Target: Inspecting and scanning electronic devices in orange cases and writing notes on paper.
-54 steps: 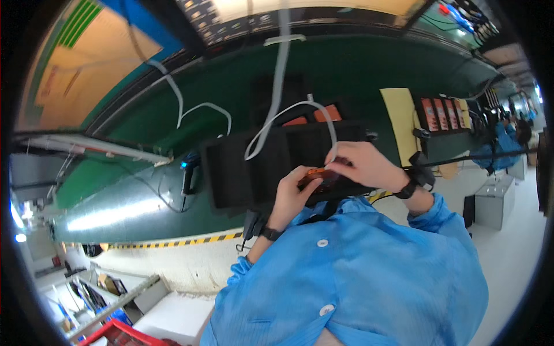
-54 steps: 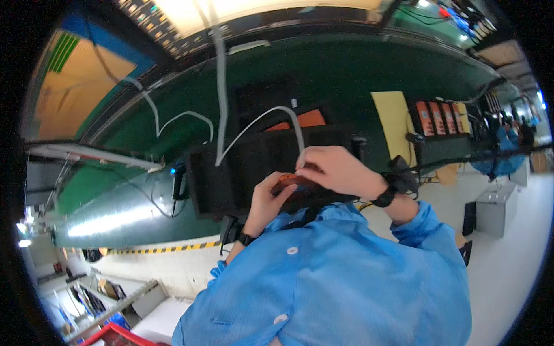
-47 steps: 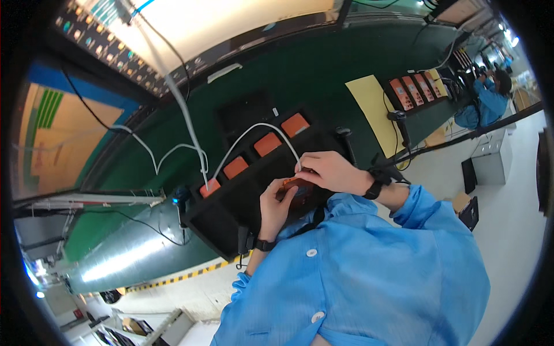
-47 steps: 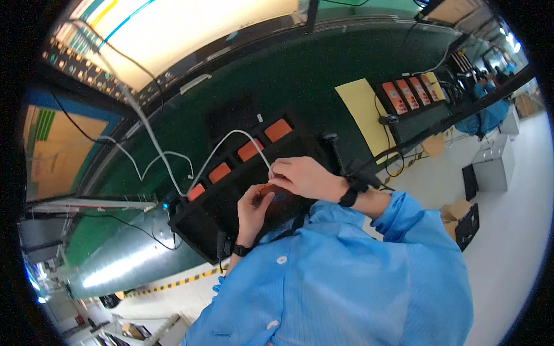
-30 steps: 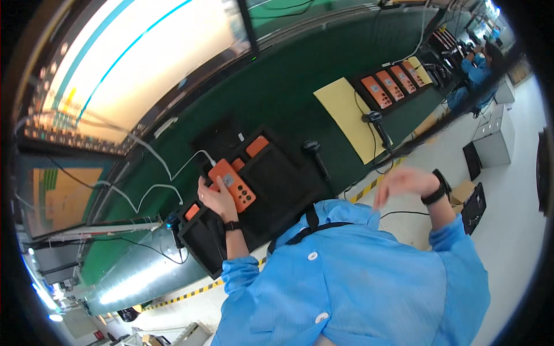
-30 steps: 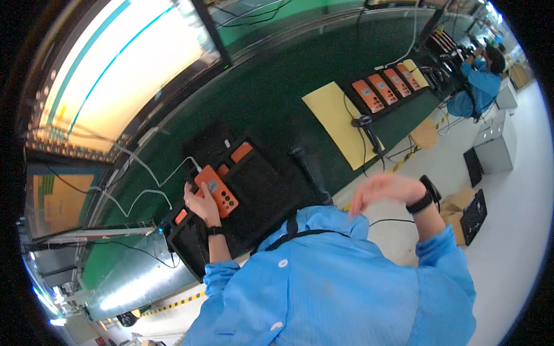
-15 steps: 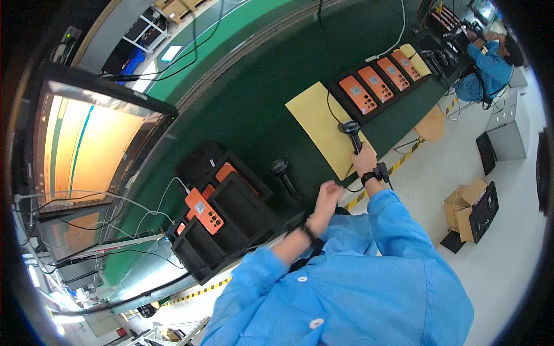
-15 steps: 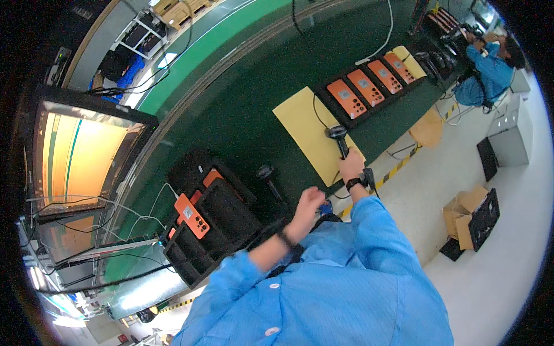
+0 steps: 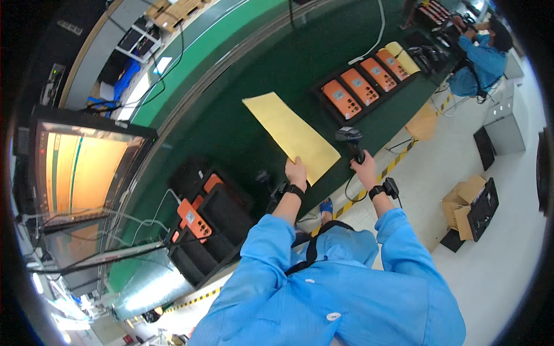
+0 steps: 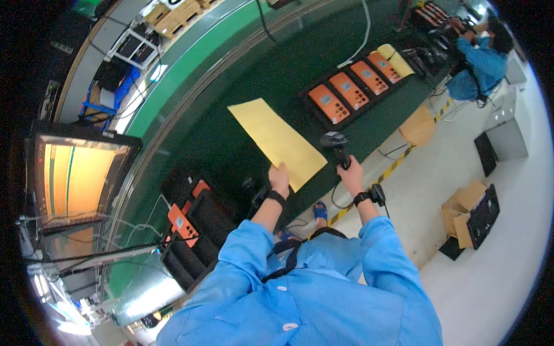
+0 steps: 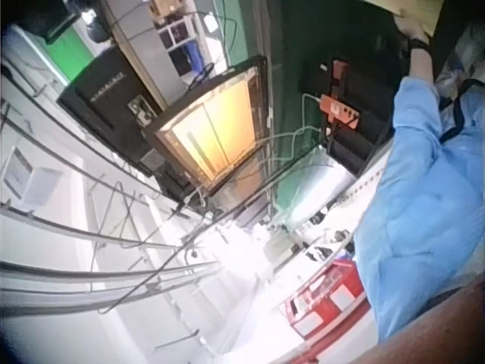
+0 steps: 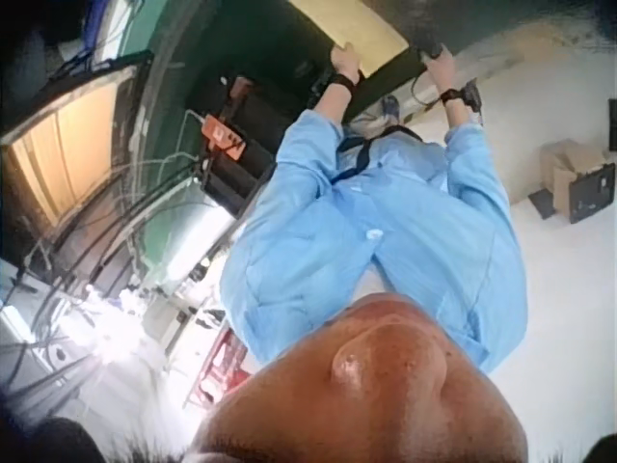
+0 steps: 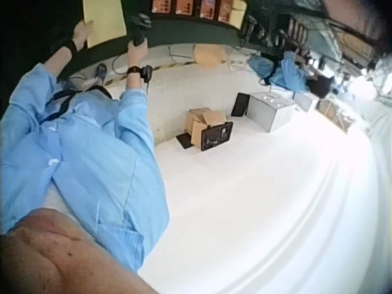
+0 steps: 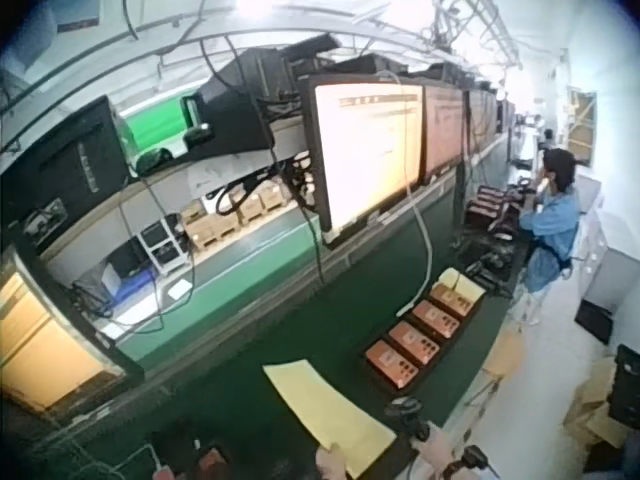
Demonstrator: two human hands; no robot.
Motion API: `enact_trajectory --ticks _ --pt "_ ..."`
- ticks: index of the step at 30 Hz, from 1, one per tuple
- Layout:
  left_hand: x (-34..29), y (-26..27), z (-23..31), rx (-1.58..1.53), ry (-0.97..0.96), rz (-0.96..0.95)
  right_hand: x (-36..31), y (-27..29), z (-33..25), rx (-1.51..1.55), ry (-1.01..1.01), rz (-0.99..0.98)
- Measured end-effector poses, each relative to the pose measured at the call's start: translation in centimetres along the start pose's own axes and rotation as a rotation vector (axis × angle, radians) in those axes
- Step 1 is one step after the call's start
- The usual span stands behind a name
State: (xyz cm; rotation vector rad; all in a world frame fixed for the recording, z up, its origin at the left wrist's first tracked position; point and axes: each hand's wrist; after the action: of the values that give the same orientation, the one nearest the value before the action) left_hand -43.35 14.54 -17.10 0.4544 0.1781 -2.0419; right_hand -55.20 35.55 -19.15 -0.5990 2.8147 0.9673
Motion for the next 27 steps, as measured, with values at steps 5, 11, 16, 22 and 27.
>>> enact_trajectory --ticks 5,11,16,22,27 --pt "-5.6 8.9 2.9 0.026 -0.163 0.06 0.7 -2.8 -4.1 -0.26 0.223 0.099" --pt "-12.2 12.7 5.9 -0.252 -0.043 0.054 -0.4 -2.8 -8.6 -0.226 0.566 0.302" --pt "-13.7 12.4 4.5 0.097 0.215 -0.182 -6.2 -2.9 -10.4 0.584 -0.099 -0.508" --pt "-13.3 12.7 2.9 0.227 -0.004 -0.444 -8.0 -0.2 -6.6 0.591 -0.071 -0.593" --pt "-13.0 11.8 3.6 -0.032 0.142 -0.596 -9.6 2.2 -4.9 0.556 -0.115 -0.516"
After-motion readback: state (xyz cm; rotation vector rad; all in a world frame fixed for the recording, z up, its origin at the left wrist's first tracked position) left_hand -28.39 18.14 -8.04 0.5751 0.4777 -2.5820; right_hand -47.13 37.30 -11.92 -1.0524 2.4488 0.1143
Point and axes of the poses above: each hand's wrist, its own x-axis towards the middle knuckle, its own y-axis out of the back of the hand, z = x × y, and after that the axes turned 9 degrees about -x, right-handed
